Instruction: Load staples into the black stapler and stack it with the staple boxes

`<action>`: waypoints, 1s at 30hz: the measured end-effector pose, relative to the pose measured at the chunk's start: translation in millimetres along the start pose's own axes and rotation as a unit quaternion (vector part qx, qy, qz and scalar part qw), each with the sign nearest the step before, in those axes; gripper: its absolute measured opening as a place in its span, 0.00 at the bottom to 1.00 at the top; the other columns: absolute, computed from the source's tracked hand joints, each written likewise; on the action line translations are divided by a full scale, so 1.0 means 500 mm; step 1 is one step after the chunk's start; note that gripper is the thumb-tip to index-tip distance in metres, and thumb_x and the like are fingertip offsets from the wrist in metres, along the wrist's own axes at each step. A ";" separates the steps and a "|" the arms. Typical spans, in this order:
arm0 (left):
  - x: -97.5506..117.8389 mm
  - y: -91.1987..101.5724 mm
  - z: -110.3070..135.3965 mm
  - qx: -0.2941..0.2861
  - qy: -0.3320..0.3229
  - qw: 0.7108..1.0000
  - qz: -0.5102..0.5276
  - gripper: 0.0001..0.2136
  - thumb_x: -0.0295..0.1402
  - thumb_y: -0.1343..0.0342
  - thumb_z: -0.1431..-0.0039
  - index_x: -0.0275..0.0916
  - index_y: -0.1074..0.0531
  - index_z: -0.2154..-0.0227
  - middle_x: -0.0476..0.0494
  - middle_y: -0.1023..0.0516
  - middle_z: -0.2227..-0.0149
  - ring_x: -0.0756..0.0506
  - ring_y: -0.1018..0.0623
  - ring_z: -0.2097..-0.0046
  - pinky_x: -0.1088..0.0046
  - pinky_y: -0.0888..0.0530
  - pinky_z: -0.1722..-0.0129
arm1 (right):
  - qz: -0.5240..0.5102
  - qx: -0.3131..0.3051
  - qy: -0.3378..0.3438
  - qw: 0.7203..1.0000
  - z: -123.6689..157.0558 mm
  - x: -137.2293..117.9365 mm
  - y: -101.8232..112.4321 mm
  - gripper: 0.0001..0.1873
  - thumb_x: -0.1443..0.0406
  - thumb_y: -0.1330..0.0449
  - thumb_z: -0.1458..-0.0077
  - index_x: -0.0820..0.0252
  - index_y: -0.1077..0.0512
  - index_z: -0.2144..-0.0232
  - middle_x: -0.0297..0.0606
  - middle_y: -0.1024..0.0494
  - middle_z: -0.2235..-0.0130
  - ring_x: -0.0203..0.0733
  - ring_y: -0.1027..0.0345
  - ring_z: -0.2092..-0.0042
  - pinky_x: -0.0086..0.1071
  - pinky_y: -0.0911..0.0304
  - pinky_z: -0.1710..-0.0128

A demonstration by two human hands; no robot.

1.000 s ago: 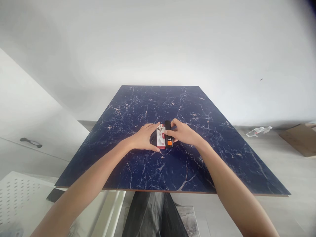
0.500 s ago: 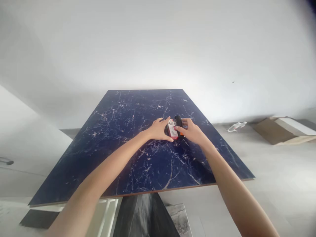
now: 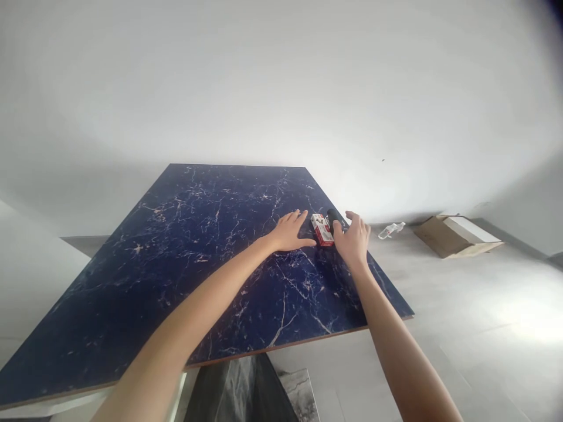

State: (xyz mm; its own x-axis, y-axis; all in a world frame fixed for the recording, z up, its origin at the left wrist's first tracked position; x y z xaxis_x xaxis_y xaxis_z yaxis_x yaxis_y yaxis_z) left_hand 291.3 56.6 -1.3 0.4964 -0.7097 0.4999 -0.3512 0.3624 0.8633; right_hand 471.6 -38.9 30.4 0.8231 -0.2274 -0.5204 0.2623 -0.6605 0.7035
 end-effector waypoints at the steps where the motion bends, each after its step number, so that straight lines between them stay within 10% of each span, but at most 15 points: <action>1: -0.015 0.020 0.040 0.031 -0.006 0.999 0.004 0.44 0.63 0.56 0.37 0.45 0.62 0.27 0.36 0.61 0.26 0.31 0.56 0.27 0.43 0.50 0.31 | 0.002 0.031 0.031 0.999 0.013 -0.025 0.003 0.23 0.57 0.49 0.36 0.63 0.33 0.44 0.53 0.28 0.44 0.58 0.43 0.38 0.51 0.49 0.37; 7: -0.149 0.138 0.301 0.230 0.058 0.970 -0.047 0.19 0.31 0.53 0.32 0.42 0.32 0.41 0.37 0.45 0.31 0.40 0.28 0.40 0.59 0.28 0.42 | -0.079 -0.131 0.236 0.960 0.091 -0.235 -0.089 0.16 0.65 0.47 0.36 0.59 0.29 0.48 0.47 0.24 0.49 0.53 0.37 0.44 0.46 0.43 0.40; 13: -0.169 0.138 0.372 0.170 0.011 0.981 -0.091 0.20 0.22 0.55 0.36 0.42 0.27 0.46 0.40 0.36 0.37 0.41 0.27 0.42 0.61 0.25 0.43 | -0.061 -0.316 0.366 0.873 0.180 -0.413 -0.220 0.15 0.67 0.45 0.38 0.61 0.29 0.49 0.45 0.22 0.55 0.49 0.32 0.53 0.39 0.37 0.52; 30: -0.164 0.092 0.364 0.118 0.006 0.987 -0.110 0.18 0.31 0.55 0.31 0.40 0.26 0.43 0.41 0.34 0.34 0.38 0.33 0.35 0.51 0.34 0.35 | -0.081 -0.316 0.422 0.846 0.230 -0.400 -0.234 0.17 0.73 0.51 0.38 0.67 0.31 0.49 0.47 0.26 0.51 0.47 0.34 0.52 0.41 0.38 0.45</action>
State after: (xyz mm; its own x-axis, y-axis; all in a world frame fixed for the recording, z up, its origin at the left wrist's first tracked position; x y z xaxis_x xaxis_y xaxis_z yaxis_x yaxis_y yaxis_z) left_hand 89.8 21.3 -15.0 0.5908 -0.7473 0.3042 -0.4087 0.0479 0.9114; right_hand 218.5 1.6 -3.8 0.7463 0.5985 -0.2913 0.4034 -0.0586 0.9131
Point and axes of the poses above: each hand's wrist, its own z-axis away from the middle knuckle, its own y-axis out of the back of the hand, x = y × z, the point moved 5 cm from there along -z, towards the middle knuckle
